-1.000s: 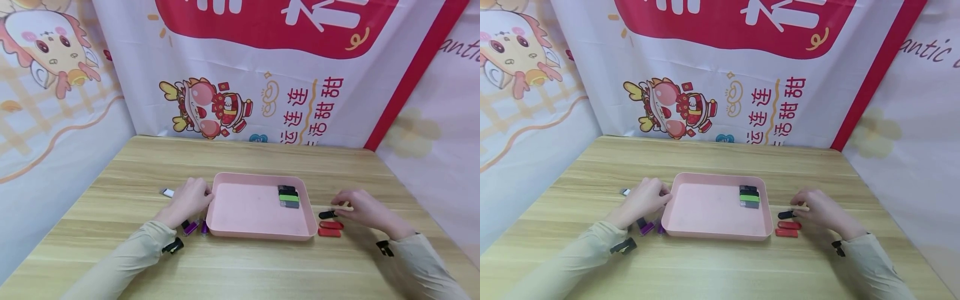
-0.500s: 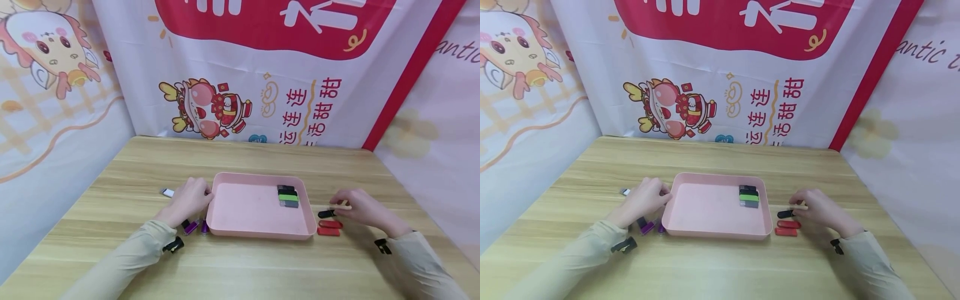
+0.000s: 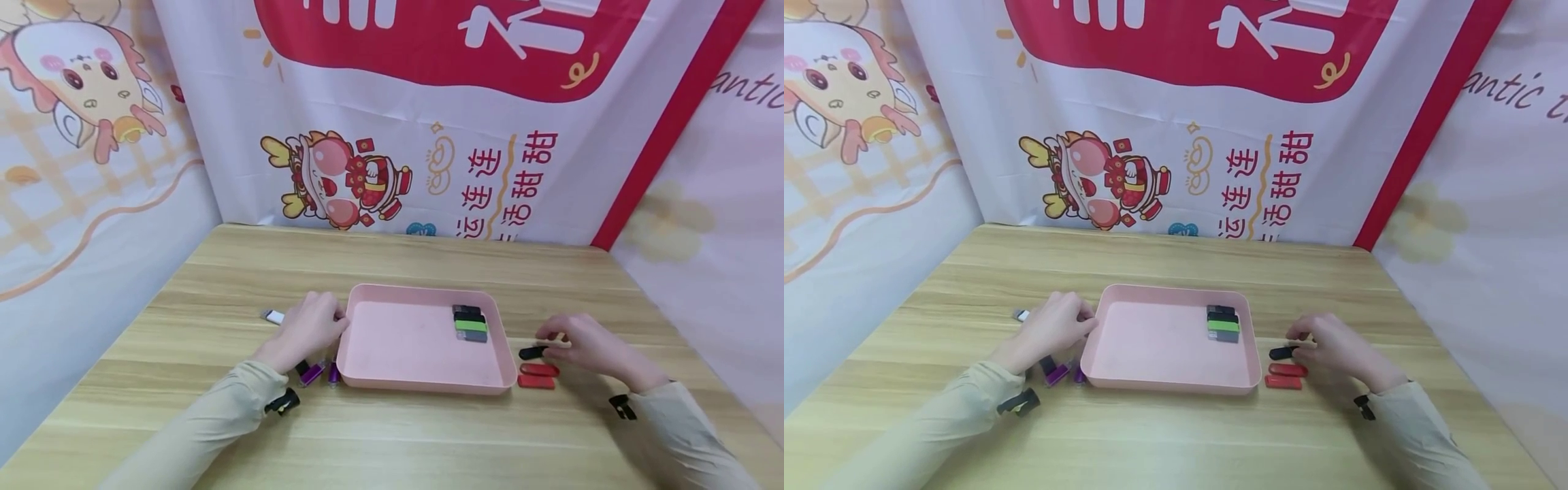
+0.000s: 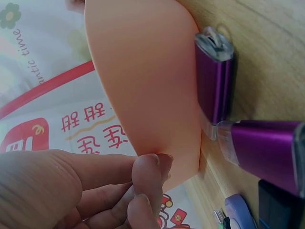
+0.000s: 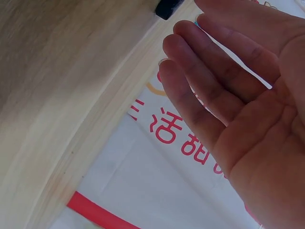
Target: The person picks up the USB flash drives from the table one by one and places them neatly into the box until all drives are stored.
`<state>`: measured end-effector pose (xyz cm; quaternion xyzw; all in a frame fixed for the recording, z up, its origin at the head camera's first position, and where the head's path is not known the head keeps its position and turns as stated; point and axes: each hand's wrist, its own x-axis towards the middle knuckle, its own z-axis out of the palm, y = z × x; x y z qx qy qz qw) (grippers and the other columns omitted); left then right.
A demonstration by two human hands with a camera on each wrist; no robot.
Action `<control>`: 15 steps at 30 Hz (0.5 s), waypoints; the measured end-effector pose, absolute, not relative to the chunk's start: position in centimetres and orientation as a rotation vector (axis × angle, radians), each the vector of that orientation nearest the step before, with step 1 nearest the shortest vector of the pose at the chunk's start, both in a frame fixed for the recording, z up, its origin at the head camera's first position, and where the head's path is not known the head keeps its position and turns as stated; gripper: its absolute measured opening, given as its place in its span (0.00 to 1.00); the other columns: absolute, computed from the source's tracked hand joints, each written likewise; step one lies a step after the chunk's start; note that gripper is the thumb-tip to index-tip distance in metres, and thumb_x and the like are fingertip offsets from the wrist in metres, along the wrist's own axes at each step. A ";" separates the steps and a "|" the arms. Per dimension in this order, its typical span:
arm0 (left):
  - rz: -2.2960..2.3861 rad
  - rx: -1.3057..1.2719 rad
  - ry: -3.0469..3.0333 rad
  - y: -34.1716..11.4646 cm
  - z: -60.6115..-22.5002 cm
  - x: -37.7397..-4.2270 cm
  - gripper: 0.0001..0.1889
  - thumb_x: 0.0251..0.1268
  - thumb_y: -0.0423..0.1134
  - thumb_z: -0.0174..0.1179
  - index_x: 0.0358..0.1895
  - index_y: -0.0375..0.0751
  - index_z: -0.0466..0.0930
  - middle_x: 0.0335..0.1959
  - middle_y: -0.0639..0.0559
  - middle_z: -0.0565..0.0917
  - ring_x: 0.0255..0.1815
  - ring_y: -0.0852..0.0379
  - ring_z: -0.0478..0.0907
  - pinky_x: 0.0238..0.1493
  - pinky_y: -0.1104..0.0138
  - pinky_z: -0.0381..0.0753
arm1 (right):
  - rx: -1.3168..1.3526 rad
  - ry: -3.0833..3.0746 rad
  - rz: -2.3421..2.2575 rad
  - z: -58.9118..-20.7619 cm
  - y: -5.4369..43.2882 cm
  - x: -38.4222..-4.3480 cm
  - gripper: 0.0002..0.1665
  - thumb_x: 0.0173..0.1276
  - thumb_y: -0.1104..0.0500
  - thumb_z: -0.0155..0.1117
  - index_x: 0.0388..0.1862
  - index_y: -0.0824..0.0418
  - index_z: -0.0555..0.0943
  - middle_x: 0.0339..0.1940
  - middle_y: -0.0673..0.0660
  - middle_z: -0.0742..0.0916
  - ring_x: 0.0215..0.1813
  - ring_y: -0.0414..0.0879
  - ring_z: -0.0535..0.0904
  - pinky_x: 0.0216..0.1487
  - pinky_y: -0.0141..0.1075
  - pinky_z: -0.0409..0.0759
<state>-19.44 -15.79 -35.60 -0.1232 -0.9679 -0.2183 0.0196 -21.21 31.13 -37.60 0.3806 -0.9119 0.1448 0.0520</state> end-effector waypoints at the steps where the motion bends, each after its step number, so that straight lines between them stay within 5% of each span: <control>1: -0.678 -0.383 -3.001 -15.8 -35.6 -19.5 0.23 0.65 0.36 0.58 0.09 0.47 0.67 0.09 0.59 0.63 0.11 0.63 0.61 0.13 0.69 0.55 | 1.157 -2.776 0.441 -37.6 31.1 -21.2 0.13 0.51 0.69 0.77 0.36 0.61 0.86 0.33 0.49 0.87 0.35 0.45 0.83 0.37 0.45 0.82; 15: -0.662 -0.387 -2.991 -15.8 -35.6 -19.3 0.24 0.65 0.35 0.58 0.09 0.48 0.63 0.08 0.59 0.61 0.11 0.64 0.59 0.12 0.70 0.54 | 1.148 -2.848 0.429 -37.9 31.1 -21.6 0.15 0.48 0.69 0.79 0.34 0.56 0.86 0.33 0.46 0.86 0.36 0.43 0.82 0.38 0.45 0.81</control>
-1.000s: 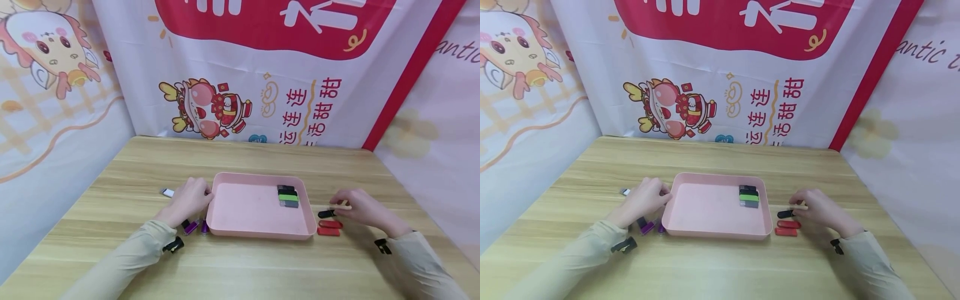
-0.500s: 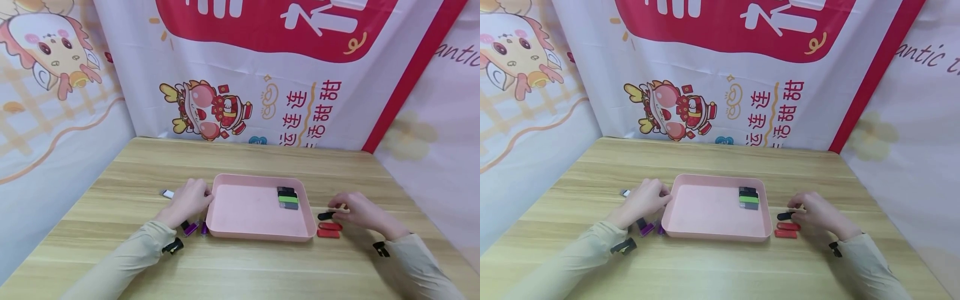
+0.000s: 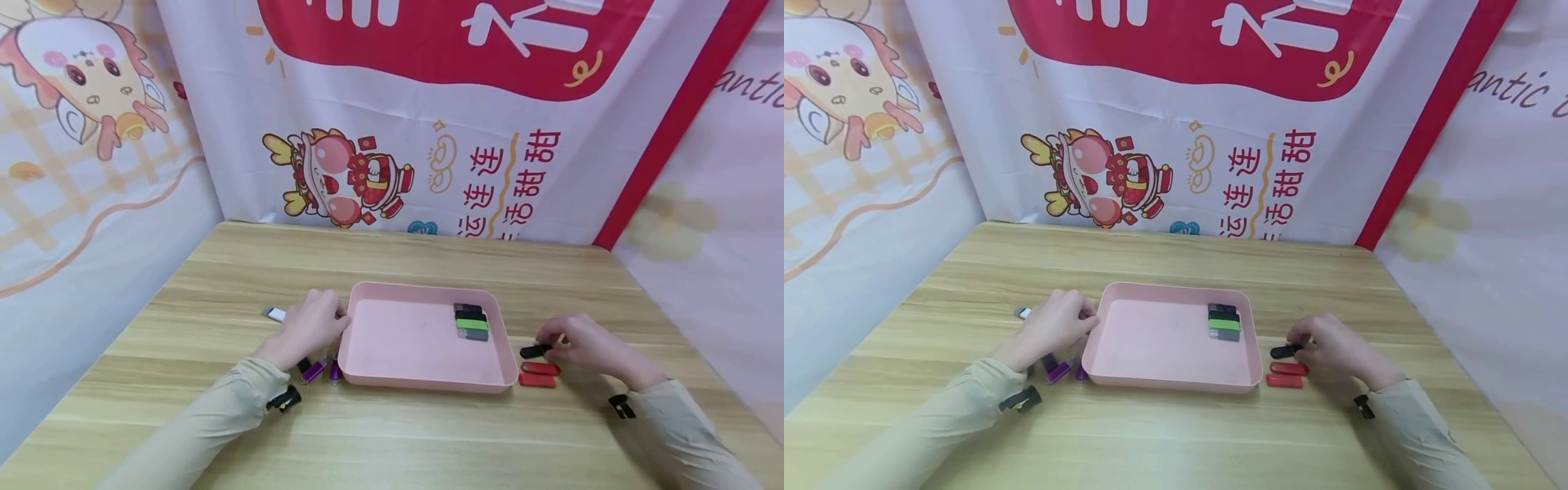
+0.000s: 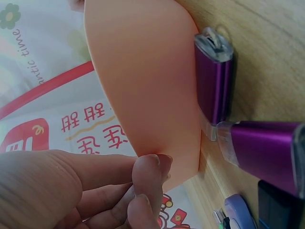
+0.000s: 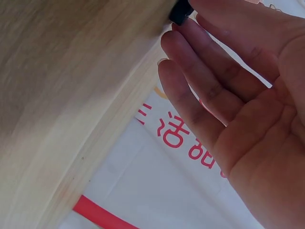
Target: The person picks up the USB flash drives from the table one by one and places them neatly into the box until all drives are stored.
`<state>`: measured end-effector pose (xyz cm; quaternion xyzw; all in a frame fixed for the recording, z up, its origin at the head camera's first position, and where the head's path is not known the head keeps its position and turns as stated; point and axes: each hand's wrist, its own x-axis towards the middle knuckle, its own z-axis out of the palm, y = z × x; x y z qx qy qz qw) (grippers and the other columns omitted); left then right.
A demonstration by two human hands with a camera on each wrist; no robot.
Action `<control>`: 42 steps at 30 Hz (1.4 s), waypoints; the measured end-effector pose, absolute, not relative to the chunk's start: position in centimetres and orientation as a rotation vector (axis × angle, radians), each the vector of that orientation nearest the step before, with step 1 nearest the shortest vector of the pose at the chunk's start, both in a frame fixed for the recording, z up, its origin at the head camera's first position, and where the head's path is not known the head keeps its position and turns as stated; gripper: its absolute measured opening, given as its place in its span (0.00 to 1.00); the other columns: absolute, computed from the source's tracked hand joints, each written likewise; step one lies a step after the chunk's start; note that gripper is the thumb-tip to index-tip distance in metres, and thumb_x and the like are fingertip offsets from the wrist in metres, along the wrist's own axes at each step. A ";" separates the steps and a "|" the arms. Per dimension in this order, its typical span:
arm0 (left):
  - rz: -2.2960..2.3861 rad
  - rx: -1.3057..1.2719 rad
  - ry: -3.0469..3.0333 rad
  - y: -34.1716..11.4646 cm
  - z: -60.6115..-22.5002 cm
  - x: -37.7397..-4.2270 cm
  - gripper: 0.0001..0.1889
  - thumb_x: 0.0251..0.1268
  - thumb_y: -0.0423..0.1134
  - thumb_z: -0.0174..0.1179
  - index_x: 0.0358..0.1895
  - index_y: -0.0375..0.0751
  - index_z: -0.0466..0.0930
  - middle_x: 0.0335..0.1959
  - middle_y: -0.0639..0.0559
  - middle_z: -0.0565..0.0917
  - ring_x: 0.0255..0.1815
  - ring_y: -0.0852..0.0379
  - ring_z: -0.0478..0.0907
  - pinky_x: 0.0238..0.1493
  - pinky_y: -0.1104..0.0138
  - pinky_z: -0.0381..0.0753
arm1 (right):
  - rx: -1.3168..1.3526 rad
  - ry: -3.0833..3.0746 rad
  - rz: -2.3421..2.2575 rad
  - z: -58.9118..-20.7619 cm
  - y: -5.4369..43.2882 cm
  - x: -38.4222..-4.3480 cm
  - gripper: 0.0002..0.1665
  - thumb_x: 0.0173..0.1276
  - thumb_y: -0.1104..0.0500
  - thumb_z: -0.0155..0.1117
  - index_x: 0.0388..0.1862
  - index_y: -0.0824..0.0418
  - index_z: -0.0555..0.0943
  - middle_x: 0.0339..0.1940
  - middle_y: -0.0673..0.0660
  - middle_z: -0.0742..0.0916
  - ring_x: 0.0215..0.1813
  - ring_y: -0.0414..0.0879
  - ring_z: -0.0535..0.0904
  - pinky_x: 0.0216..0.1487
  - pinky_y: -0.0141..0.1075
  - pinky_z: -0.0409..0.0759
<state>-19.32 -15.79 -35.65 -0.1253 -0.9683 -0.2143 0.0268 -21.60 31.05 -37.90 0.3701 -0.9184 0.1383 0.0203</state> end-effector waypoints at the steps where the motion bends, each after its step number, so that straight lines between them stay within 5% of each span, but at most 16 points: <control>1: -0.664 -0.389 -2.991 -15.8 -35.7 -19.3 0.24 0.65 0.35 0.58 0.09 0.48 0.63 0.08 0.59 0.61 0.11 0.64 0.59 0.12 0.70 0.53 | 1.145 -2.857 0.430 -37.9 31.1 -21.6 0.15 0.49 0.69 0.79 0.35 0.56 0.86 0.33 0.46 0.86 0.36 0.43 0.82 0.38 0.45 0.81; 42: -0.687 -0.366 -3.016 -15.7 -35.5 -19.3 0.21 0.66 0.37 0.59 0.12 0.46 0.72 0.12 0.56 0.69 0.13 0.61 0.65 0.14 0.68 0.59 | 1.168 -2.815 0.426 -38.3 31.1 -21.5 0.12 0.56 0.74 0.71 0.40 0.66 0.86 0.34 0.50 0.83 0.35 0.41 0.78 0.35 0.42 0.81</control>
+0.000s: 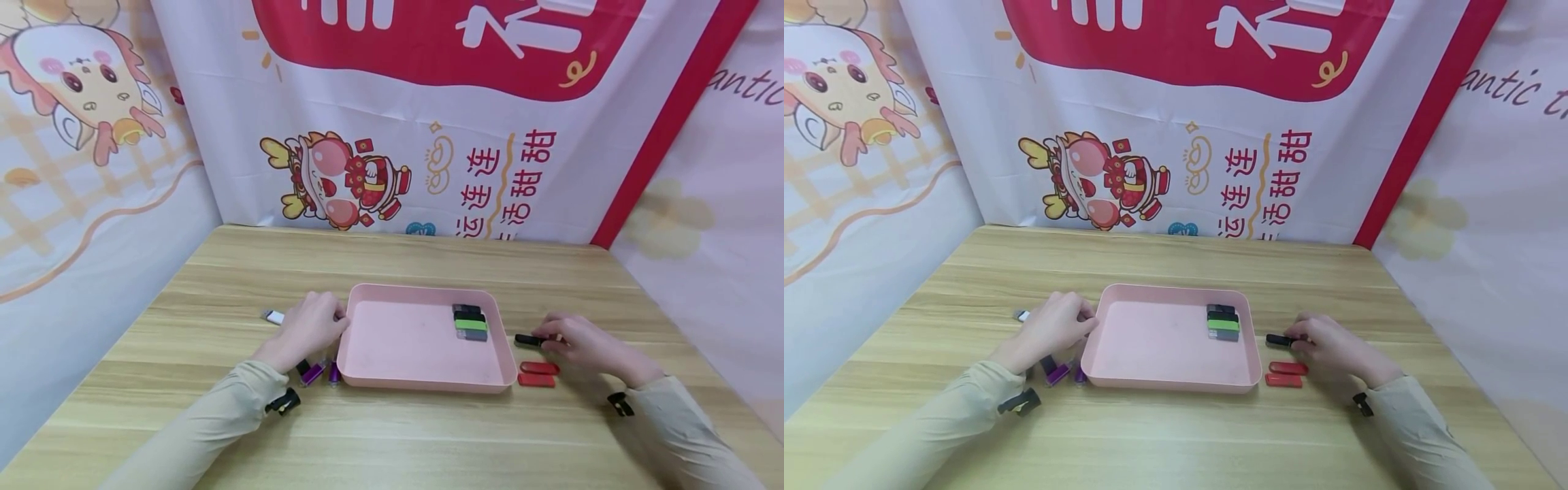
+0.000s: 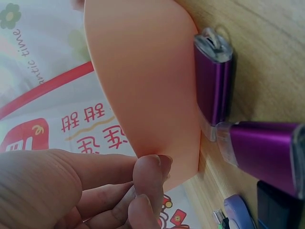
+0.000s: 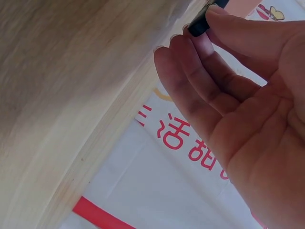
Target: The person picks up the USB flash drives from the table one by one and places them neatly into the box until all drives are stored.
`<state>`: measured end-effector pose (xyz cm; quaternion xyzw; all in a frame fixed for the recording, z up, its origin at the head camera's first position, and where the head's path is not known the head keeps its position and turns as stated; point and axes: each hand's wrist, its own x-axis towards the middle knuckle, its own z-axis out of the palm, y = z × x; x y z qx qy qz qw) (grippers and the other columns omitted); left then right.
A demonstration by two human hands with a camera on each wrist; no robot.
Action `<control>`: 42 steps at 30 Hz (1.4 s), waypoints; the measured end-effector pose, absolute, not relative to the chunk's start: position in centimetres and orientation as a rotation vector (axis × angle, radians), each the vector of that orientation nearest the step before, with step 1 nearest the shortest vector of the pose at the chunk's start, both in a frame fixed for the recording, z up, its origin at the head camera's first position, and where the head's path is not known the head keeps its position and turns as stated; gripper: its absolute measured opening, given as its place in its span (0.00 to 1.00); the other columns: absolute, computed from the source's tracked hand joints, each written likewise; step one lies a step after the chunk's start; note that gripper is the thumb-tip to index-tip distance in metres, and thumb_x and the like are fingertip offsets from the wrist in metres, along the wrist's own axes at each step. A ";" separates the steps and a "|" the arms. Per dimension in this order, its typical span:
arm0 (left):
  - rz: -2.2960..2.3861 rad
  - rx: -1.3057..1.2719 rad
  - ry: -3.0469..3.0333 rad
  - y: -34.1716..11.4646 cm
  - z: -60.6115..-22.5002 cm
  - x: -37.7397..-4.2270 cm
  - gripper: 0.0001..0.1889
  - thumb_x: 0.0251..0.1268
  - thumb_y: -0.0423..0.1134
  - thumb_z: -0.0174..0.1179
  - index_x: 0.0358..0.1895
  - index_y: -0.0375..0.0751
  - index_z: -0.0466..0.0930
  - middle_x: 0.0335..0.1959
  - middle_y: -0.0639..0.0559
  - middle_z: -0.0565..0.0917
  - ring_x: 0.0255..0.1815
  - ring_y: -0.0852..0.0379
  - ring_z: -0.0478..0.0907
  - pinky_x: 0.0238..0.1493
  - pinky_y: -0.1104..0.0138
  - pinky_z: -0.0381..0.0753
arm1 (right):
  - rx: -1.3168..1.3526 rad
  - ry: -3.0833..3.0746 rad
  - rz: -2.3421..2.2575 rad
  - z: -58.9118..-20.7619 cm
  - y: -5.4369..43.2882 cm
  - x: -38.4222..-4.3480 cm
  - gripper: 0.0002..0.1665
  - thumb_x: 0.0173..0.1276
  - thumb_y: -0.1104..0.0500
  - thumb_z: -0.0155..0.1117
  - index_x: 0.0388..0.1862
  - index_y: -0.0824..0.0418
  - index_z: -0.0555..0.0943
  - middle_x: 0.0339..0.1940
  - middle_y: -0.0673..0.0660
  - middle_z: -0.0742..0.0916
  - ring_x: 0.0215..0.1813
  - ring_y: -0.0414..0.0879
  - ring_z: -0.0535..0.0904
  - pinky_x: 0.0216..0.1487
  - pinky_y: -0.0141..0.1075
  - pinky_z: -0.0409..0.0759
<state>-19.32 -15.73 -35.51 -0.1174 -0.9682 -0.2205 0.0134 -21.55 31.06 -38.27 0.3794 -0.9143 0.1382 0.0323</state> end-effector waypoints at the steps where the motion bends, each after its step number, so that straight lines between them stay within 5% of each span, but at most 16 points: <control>1: -0.684 -0.366 -3.013 -15.7 -35.5 -19.3 0.21 0.66 0.37 0.59 0.12 0.46 0.71 0.12 0.56 0.69 0.13 0.61 0.66 0.14 0.68 0.59 | 1.164 -2.817 0.426 -38.2 31.1 -21.5 0.12 0.56 0.74 0.70 0.40 0.66 0.86 0.34 0.50 0.83 0.35 0.41 0.78 0.35 0.42 0.81; 30: -0.711 -0.353 -3.022 -15.9 -35.6 -19.1 0.22 0.65 0.36 0.58 0.11 0.47 0.67 0.09 0.57 0.66 0.10 0.62 0.63 0.12 0.69 0.56 | 1.126 -2.396 0.469 -36.6 30.3 -22.9 0.26 0.48 0.76 0.75 0.47 0.61 0.85 0.41 0.51 0.83 0.38 0.40 0.77 0.33 0.35 0.77; 42: -0.713 -0.366 -3.007 -15.9 -35.6 -19.2 0.21 0.66 0.36 0.58 0.12 0.47 0.69 0.10 0.57 0.67 0.11 0.62 0.64 0.13 0.69 0.57 | 1.201 -2.536 0.569 -34.0 26.4 -20.9 0.19 0.56 0.70 0.74 0.45 0.57 0.85 0.39 0.46 0.83 0.36 0.37 0.77 0.30 0.32 0.78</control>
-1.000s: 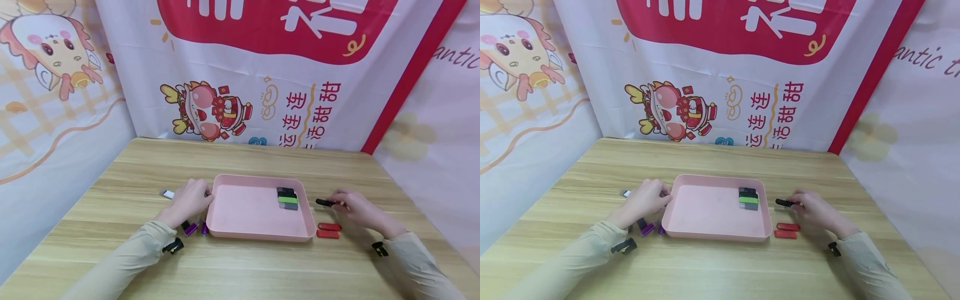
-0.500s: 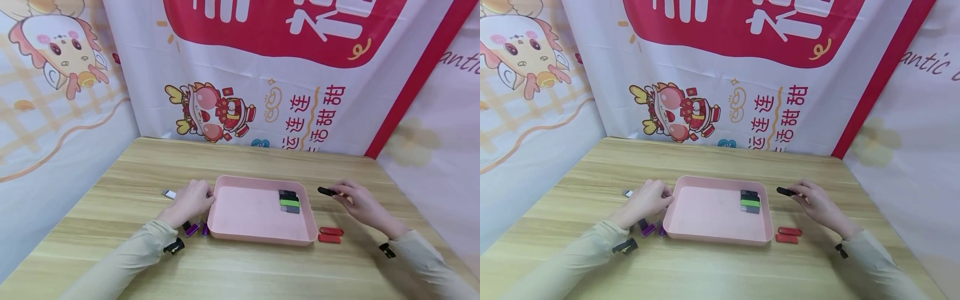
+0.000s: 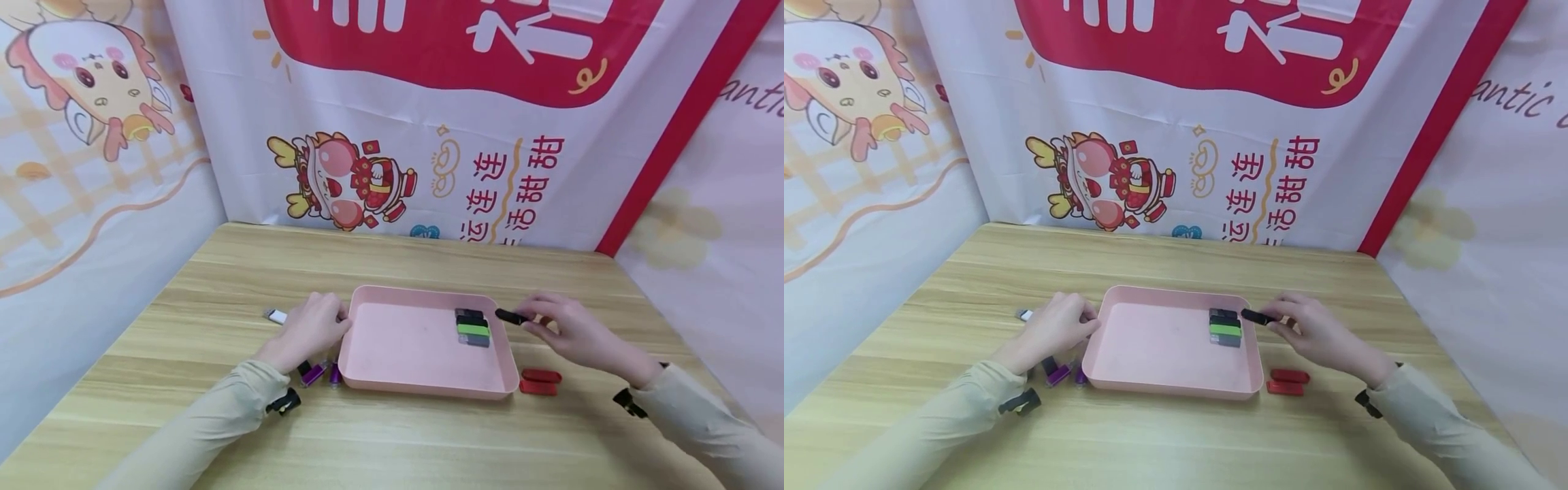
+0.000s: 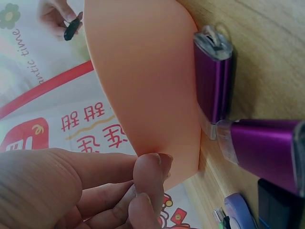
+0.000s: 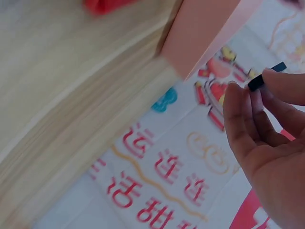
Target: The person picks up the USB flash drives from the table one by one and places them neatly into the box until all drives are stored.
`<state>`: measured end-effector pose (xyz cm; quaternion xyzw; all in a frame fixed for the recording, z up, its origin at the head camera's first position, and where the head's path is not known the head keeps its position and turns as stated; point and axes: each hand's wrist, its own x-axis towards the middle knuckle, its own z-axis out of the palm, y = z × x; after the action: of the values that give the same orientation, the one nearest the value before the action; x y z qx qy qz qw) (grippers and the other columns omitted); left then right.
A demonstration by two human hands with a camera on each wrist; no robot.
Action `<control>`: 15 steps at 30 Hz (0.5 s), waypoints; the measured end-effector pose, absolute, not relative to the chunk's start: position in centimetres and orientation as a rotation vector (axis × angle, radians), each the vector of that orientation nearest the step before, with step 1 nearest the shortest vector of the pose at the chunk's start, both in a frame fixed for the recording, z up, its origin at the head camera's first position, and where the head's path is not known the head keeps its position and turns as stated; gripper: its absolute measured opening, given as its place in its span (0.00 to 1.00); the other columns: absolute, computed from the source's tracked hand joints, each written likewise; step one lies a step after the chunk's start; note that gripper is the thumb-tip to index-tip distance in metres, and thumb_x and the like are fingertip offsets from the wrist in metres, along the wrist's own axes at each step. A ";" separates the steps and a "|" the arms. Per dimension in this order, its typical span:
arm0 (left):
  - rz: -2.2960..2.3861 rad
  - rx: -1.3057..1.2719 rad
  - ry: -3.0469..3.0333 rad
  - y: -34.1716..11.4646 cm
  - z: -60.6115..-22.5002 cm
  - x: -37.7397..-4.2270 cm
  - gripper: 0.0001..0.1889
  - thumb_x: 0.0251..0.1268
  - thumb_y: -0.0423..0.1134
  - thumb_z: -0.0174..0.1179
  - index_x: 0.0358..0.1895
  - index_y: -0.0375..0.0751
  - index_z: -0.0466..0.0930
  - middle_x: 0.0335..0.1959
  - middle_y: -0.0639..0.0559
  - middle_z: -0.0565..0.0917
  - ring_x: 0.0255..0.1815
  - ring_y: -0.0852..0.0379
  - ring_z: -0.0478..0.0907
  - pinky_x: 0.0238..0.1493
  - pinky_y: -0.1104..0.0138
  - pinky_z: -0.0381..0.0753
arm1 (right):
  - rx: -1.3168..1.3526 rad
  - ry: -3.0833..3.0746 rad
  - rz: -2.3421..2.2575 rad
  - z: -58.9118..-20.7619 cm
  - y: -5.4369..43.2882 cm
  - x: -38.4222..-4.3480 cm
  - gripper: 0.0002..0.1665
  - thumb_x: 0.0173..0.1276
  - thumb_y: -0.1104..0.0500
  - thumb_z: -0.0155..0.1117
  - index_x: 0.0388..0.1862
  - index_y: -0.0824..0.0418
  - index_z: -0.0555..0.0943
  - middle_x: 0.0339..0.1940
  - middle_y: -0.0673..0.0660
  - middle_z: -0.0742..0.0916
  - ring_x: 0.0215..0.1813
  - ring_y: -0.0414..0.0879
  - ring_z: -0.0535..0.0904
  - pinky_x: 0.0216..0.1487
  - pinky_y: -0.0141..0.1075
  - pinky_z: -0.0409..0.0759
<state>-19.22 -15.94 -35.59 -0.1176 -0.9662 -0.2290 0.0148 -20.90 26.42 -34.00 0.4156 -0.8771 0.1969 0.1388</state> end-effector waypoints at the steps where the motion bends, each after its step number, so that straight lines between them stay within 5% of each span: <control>1: -0.713 -0.366 -3.007 -15.9 -35.6 -19.2 0.21 0.66 0.36 0.58 0.11 0.47 0.68 0.10 0.57 0.67 0.11 0.62 0.64 0.13 0.69 0.57 | 1.221 -2.548 0.580 -34.0 26.0 -20.6 0.18 0.56 0.70 0.74 0.45 0.57 0.85 0.39 0.46 0.83 0.36 0.37 0.77 0.31 0.32 0.78; 15: -0.690 -0.368 -3.001 -15.8 -35.6 -19.3 0.22 0.65 0.35 0.58 0.11 0.47 0.67 0.10 0.57 0.66 0.11 0.62 0.63 0.13 0.68 0.57 | 1.322 -2.633 0.397 -35.2 22.4 -19.1 0.18 0.58 0.67 0.74 0.49 0.64 0.84 0.44 0.54 0.82 0.43 0.44 0.77 0.43 0.41 0.81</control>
<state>-19.26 -15.85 -35.61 -0.1185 -0.9675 -0.2223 0.0201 -19.11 22.43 -35.23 0.4431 -0.8825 0.1332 0.0840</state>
